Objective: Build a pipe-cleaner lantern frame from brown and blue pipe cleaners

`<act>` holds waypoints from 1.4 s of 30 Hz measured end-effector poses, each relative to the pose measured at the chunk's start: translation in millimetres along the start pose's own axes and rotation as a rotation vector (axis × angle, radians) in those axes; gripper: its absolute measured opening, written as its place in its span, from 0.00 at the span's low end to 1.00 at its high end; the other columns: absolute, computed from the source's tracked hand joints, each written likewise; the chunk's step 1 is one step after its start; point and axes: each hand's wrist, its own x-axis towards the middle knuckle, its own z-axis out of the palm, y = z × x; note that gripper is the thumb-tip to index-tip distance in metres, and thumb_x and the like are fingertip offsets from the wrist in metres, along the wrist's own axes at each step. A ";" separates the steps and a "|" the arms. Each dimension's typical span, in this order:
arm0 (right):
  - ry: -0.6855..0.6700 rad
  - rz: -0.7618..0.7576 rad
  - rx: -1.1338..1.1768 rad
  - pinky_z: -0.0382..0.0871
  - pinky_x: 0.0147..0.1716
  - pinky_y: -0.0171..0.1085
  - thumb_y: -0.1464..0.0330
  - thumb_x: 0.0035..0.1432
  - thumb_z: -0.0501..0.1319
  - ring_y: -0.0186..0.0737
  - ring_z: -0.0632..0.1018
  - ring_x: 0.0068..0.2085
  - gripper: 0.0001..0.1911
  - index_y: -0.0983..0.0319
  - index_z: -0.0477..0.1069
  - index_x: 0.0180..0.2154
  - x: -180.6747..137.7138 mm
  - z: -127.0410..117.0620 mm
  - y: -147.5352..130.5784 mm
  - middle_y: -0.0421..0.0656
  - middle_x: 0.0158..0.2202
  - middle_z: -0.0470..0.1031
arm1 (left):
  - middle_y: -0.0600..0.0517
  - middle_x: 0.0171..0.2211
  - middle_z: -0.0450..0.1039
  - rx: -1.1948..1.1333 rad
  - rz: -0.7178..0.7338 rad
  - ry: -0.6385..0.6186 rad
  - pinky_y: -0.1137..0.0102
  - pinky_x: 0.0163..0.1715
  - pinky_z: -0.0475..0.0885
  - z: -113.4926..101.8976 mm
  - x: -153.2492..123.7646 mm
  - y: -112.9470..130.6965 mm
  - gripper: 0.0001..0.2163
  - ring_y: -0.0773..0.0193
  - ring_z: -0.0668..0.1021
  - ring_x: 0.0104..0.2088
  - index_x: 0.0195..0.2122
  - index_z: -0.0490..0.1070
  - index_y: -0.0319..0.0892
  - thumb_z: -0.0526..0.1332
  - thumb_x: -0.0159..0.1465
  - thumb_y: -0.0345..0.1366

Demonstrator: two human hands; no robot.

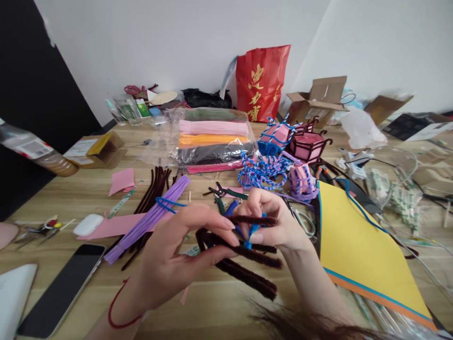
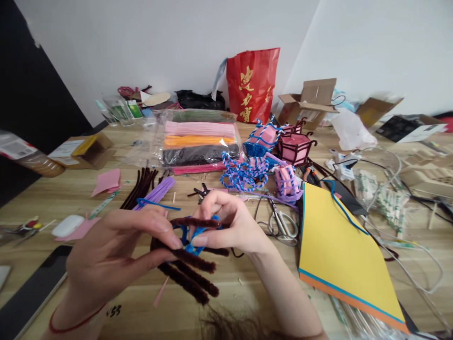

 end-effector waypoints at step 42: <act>0.076 0.112 0.170 0.66 0.24 0.28 0.68 0.45 0.79 0.30 0.72 0.23 0.18 0.58 0.69 0.27 3.2 10.1 1.1 0.34 0.22 0.75 | 0.54 0.35 0.84 0.179 0.180 0.002 0.64 0.41 0.77 4.4 6.4 3.1 0.05 0.65 0.84 0.35 0.38 0.77 0.47 0.67 0.67 0.28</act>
